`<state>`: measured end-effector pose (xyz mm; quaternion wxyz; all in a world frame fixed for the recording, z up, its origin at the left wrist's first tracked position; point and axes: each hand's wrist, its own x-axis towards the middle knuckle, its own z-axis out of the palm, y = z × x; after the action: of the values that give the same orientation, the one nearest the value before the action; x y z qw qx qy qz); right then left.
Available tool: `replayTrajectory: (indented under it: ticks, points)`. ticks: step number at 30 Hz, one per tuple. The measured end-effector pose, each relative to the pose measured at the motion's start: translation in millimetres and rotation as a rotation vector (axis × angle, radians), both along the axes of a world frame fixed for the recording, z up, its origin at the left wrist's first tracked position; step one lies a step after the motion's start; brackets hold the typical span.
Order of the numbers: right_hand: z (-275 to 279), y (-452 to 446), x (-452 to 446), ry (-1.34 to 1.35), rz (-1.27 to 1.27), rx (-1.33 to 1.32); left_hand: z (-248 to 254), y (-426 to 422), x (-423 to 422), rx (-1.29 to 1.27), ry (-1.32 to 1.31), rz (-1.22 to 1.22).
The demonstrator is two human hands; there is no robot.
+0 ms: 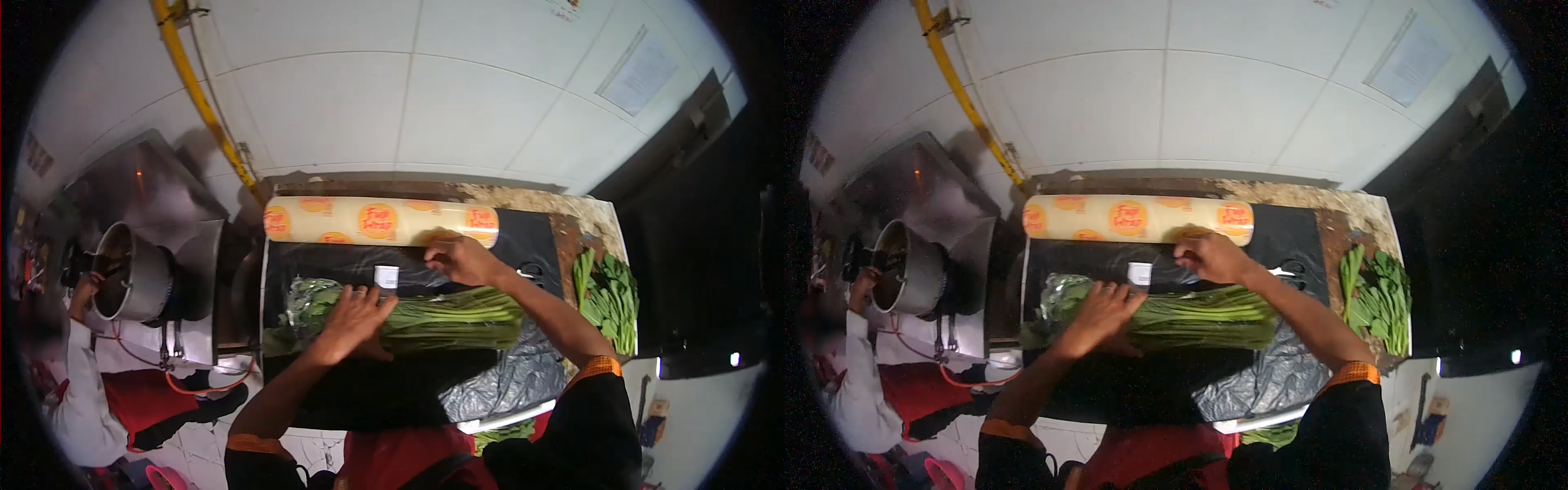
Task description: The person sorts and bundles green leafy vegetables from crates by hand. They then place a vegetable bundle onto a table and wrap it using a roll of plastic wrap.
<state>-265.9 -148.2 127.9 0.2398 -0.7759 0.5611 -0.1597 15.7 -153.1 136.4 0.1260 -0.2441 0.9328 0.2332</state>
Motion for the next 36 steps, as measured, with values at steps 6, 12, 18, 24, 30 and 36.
replayTrajectory:
  ticks: [6,12,18,24,30,36]
  points:
    - [-4,78,-124,-0.013,-0.024,0.186,-1,0,-1,-0.069,0.027,0.047]
    - [-5,124,-157,0.294,-0.217,0.120,7,-3,-4,-0.060,0.008,0.040]
    - [18,115,-142,0.228,-0.295,-0.073,3,-2,-2,-0.104,0.020,0.044]
    - [51,84,63,0.052,0.192,-0.070,2,-5,-5,-0.078,-0.014,0.032]
    - [-2,71,101,0.231,0.060,-0.067,-12,-10,5,-0.188,0.107,0.076]
    - [2,74,101,0.331,0.033,-0.067,8,-21,52,-0.250,0.059,0.004]
